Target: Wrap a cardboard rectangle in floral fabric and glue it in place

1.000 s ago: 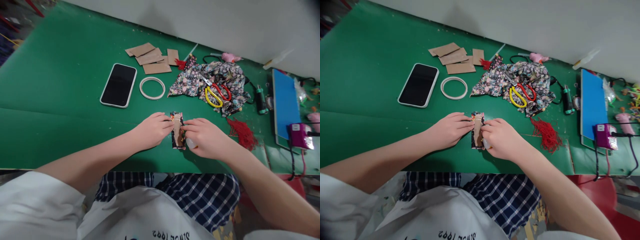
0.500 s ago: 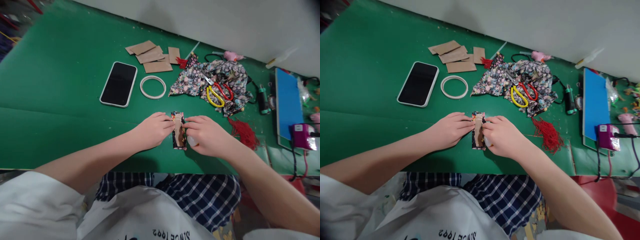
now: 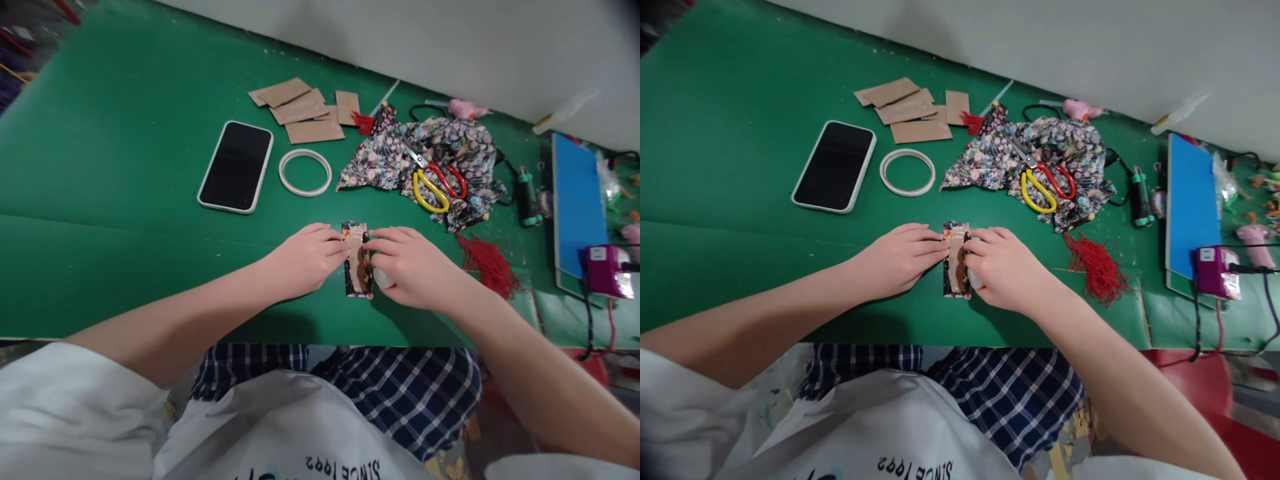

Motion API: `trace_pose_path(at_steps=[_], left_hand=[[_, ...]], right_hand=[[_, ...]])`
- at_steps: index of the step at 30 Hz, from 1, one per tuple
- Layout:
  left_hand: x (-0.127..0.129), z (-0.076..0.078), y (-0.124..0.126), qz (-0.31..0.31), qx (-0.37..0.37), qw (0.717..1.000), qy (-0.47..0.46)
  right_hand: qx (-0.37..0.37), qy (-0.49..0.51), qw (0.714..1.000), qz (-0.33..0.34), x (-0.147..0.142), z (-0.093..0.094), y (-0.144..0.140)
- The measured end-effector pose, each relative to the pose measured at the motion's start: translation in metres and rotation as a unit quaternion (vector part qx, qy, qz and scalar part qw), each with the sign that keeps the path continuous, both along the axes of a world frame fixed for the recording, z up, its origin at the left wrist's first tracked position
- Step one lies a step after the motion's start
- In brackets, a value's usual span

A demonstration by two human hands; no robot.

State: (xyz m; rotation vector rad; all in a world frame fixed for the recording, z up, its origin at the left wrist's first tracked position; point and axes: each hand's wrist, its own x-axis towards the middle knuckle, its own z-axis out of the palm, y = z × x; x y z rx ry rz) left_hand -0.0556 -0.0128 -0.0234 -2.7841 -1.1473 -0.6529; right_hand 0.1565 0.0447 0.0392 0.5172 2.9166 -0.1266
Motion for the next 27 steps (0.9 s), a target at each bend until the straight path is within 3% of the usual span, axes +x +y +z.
trace_pose_path(at_steps=[27], left_hand=[[0.000,-0.002,0.000,0.003,0.005,1.000,-0.001]], right_hand=[[0.008,0.025,1.000,-0.008,0.013,-0.006,-0.015]])
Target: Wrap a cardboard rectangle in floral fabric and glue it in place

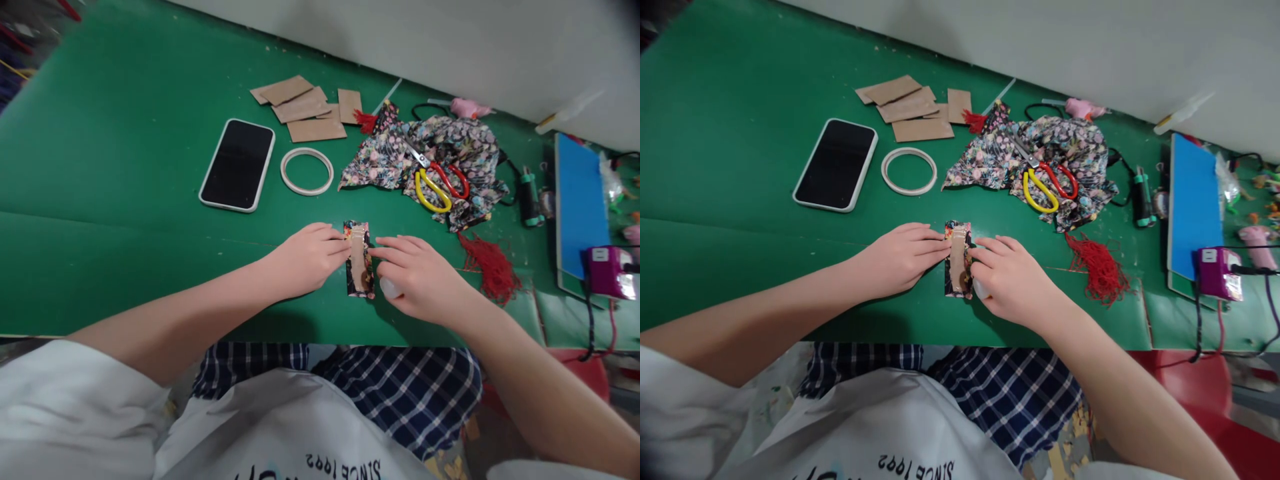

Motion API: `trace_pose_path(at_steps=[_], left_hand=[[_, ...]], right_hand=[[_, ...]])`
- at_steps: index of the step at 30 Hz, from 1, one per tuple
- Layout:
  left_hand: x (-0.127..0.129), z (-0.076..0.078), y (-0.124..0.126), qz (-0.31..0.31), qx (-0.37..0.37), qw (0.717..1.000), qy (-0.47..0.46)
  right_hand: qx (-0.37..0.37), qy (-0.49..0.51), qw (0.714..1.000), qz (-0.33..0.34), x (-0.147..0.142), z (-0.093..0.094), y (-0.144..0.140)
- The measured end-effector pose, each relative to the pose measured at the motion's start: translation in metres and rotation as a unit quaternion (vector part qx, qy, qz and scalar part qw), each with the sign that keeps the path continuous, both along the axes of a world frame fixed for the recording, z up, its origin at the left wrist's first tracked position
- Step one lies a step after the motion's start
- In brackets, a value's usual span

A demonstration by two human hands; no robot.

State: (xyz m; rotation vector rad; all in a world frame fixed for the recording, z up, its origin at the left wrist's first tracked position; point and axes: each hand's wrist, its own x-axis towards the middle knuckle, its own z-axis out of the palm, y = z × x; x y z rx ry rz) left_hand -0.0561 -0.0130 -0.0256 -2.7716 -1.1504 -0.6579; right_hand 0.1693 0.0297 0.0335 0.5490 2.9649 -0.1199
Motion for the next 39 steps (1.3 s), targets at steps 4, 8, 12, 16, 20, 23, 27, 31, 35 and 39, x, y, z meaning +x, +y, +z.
trace_pose_path(at_steps=[4,8,12,16,20,23,27,31,35,39], left_hand=[[0.001,0.000,0.000,-0.003,0.000,1.000,-0.004],[0.001,0.000,0.001,-0.004,0.003,1.000,-0.005],[0.000,0.001,0.000,-0.011,0.002,1.000,-0.001],[-0.001,0.005,-0.001,-0.005,0.000,1.000,0.000],[0.000,0.006,-0.002,-0.022,-0.015,1.000,0.003],[0.001,0.005,-0.002,-0.015,-0.021,1.000,0.013],[0.003,0.004,-0.002,-0.011,-0.016,1.000,0.024],[0.004,0.005,-0.002,-0.009,-0.003,1.000,0.026],[0.004,0.004,-0.002,-0.012,-0.001,1.000,0.018],[0.003,0.002,-0.002,-0.015,-0.003,1.000,0.013]], right_hand=[[0.004,-0.004,1.000,-0.002,0.002,-0.002,-0.001],[0.007,-0.006,1.000,-0.003,0.000,-0.003,-0.005],[0.007,-0.007,1.000,0.000,0.001,-0.002,-0.006],[0.002,0.000,1.000,-0.001,0.002,-0.002,-0.007],[-0.003,0.008,1.000,-0.003,0.004,-0.003,-0.011],[-0.008,-0.001,1.000,0.000,0.007,-0.002,-0.014],[-0.024,-0.018,1.000,-0.004,0.010,0.001,-0.016],[-0.024,-0.026,0.999,-0.006,0.013,0.003,-0.021],[-0.006,-0.027,1.000,0.004,0.011,0.001,-0.033],[-0.016,-0.014,1.000,0.008,0.011,0.004,-0.040]])
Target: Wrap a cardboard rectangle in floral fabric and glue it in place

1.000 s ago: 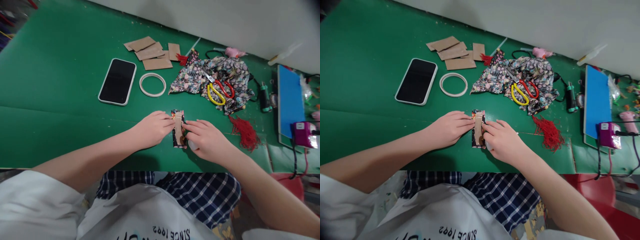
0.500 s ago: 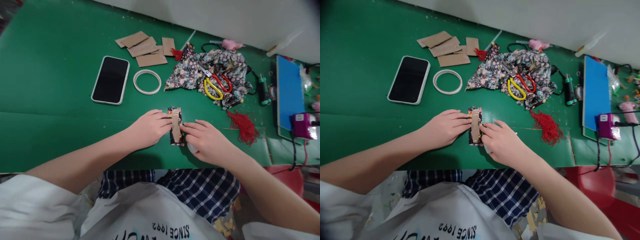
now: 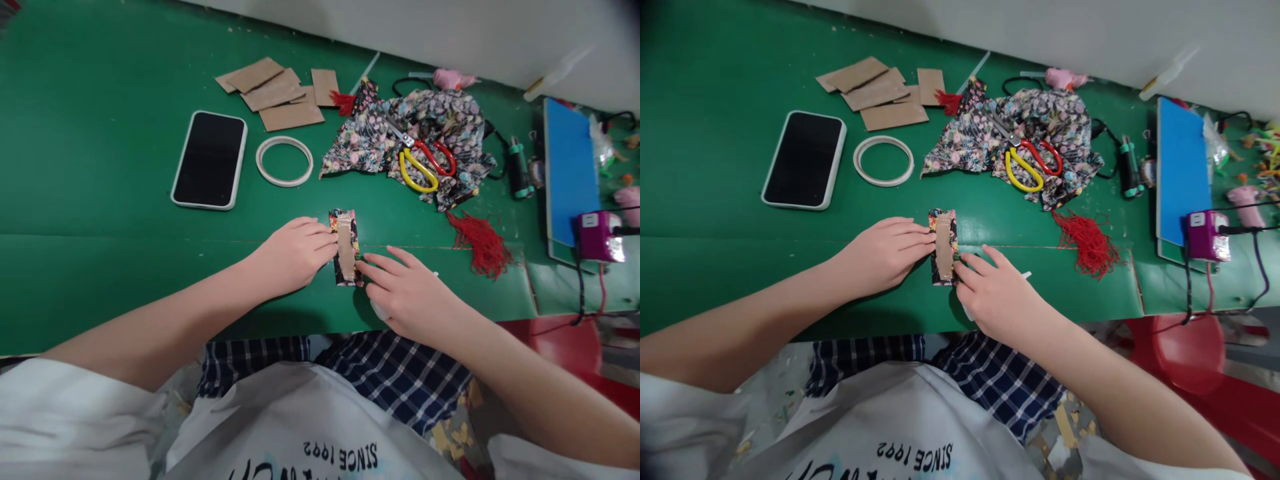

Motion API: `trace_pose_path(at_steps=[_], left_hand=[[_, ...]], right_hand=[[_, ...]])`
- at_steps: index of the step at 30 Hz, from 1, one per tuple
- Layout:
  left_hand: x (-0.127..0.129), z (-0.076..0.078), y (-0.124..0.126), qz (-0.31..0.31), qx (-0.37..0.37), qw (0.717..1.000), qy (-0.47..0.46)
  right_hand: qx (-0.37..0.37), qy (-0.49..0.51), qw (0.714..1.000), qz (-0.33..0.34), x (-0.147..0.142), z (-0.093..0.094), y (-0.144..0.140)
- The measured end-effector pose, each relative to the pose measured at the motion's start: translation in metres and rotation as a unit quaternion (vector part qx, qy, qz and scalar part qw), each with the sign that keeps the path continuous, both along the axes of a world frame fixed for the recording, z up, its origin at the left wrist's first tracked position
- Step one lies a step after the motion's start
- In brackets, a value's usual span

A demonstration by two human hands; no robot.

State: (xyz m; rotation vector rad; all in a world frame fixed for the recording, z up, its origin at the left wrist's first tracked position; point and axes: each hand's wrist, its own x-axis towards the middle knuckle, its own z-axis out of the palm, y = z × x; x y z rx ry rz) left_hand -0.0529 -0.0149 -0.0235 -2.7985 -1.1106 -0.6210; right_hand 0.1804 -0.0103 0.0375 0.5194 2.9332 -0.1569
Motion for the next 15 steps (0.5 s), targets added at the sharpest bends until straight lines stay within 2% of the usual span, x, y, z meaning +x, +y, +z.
trace_pose_path(at_steps=[3,4,5,6,7,8,9,10,11,13,15], left_hand=[[-0.002,-0.002,0.000,-0.004,-0.005,1.000,-0.013],[-0.002,-0.003,0.000,-0.005,-0.008,1.000,-0.016],[-0.003,-0.003,0.001,-0.007,-0.011,1.000,-0.017],[-0.003,-0.004,0.001,-0.009,-0.013,1.000,-0.017],[-0.003,-0.004,0.002,-0.011,-0.013,1.000,-0.016],[-0.003,-0.004,0.002,-0.014,-0.010,1.000,-0.015],[-0.003,-0.003,0.003,-0.016,-0.007,1.000,-0.014],[-0.003,-0.003,0.003,-0.018,-0.002,1.000,-0.014],[-0.003,-0.002,0.003,-0.018,0.004,1.000,-0.015],[-0.003,0.000,0.002,-0.012,0.017,1.000,-0.015],[-0.002,0.003,-0.001,-0.011,0.030,0.999,-0.013]], right_hand=[[-0.032,0.092,0.995,-0.029,0.005,0.011,0.003],[-0.051,0.158,0.984,-0.064,0.007,0.014,0.006],[-0.075,0.247,0.959,-0.118,0.009,0.017,0.010],[-0.105,0.349,0.914,-0.178,0.011,0.019,0.014],[-0.142,0.454,0.845,-0.243,0.012,0.018,0.018],[-0.178,0.562,0.754,-0.289,0.014,0.017,0.023],[-0.223,0.635,0.668,-0.319,0.014,0.014,0.027],[-0.268,0.674,0.595,-0.346,0.015,0.010,0.030],[-0.312,0.691,0.539,-0.368,0.015,0.006,0.033],[-0.384,0.694,0.460,-0.399,0.014,-0.002,0.037],[-0.428,0.693,0.408,-0.412,0.014,-0.006,0.038]])
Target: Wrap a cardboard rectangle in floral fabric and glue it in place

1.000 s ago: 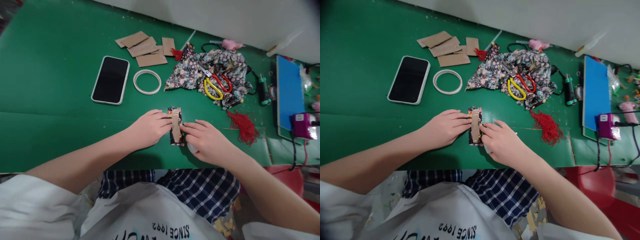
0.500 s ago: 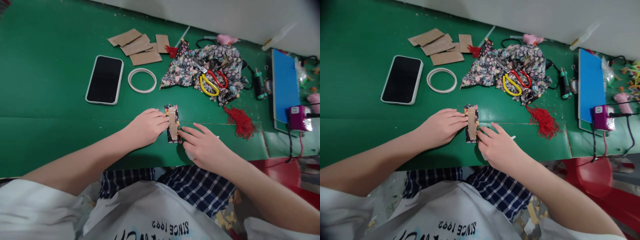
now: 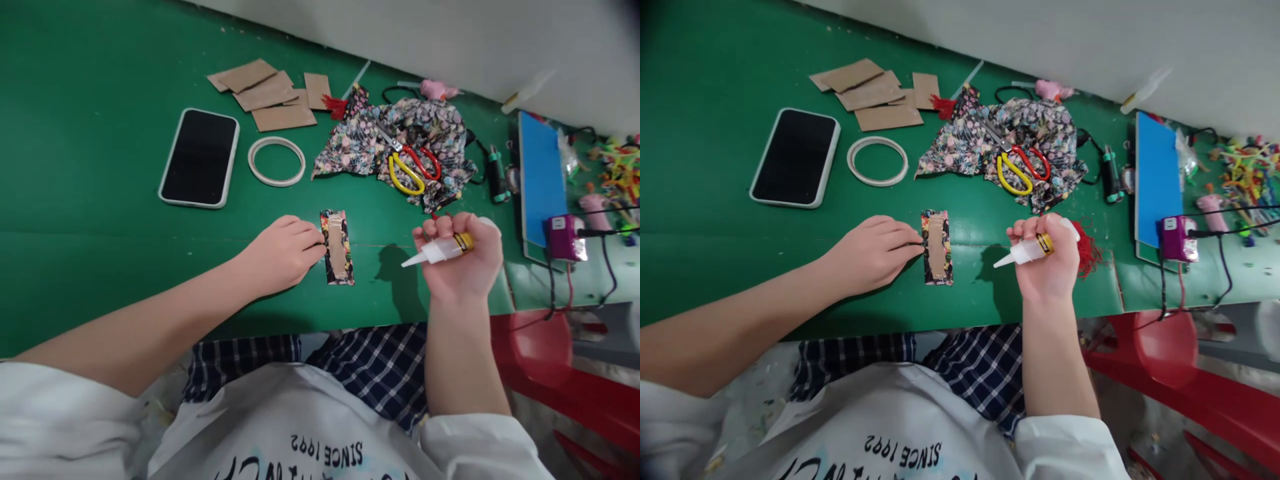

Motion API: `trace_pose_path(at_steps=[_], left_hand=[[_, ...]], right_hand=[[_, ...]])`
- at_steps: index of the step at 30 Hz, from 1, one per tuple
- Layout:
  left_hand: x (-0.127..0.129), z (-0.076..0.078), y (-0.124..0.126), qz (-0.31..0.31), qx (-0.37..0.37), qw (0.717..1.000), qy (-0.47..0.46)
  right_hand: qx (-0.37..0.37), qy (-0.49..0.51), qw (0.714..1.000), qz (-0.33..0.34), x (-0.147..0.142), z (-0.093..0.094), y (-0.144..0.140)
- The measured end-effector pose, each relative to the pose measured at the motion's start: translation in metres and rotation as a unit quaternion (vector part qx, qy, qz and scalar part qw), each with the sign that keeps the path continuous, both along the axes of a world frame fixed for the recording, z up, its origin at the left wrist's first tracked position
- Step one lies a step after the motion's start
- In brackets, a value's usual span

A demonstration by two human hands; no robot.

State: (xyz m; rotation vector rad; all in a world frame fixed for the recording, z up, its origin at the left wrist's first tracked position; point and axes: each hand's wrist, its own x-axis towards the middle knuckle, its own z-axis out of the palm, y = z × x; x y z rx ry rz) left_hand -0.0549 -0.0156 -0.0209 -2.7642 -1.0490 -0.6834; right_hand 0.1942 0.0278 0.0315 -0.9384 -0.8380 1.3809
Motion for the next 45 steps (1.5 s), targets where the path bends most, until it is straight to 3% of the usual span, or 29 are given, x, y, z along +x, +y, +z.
trace_pose_path(at_steps=[6,13,17,21,25,30,34,38,42,45], left_hand=[[0.005,0.000,-0.006,-0.062,0.005,0.998,-0.013],[0.003,0.003,-0.019,-0.069,-0.017,0.997,0.035],[0.006,0.009,-0.029,-0.046,-0.028,0.995,0.079],[0.009,0.011,-0.039,-0.032,-0.056,0.993,0.100],[0.011,0.010,-0.043,-0.019,-0.087,0.990,0.109],[0.012,0.009,-0.045,-0.020,-0.093,0.992,0.078],[0.006,0.017,-0.041,0.000,-0.092,0.995,0.027],[-0.004,0.027,-0.019,0.013,-0.081,0.996,0.023],[-0.003,0.023,0.003,0.032,-0.072,0.997,0.007],[0.002,0.017,0.002,-0.005,-0.071,0.997,0.010]], right_hand=[[-0.046,0.091,0.995,0.021,-0.002,-0.012,-0.002],[-0.067,0.106,0.991,0.049,-0.004,-0.030,-0.005],[-0.035,0.046,0.996,0.067,-0.009,-0.028,-0.011],[0.024,-0.068,0.997,0.008,-0.014,-0.033,-0.018],[0.106,-0.218,0.967,-0.079,-0.018,-0.040,-0.025],[0.161,-0.329,0.926,-0.091,-0.021,-0.035,-0.036],[0.185,-0.353,0.913,-0.090,-0.023,-0.031,-0.040],[0.164,-0.344,0.921,-0.081,-0.028,-0.029,-0.043],[0.156,-0.337,0.926,-0.074,-0.036,-0.027,-0.045],[0.160,-0.352,0.920,-0.071,-0.040,-0.026,-0.045]])
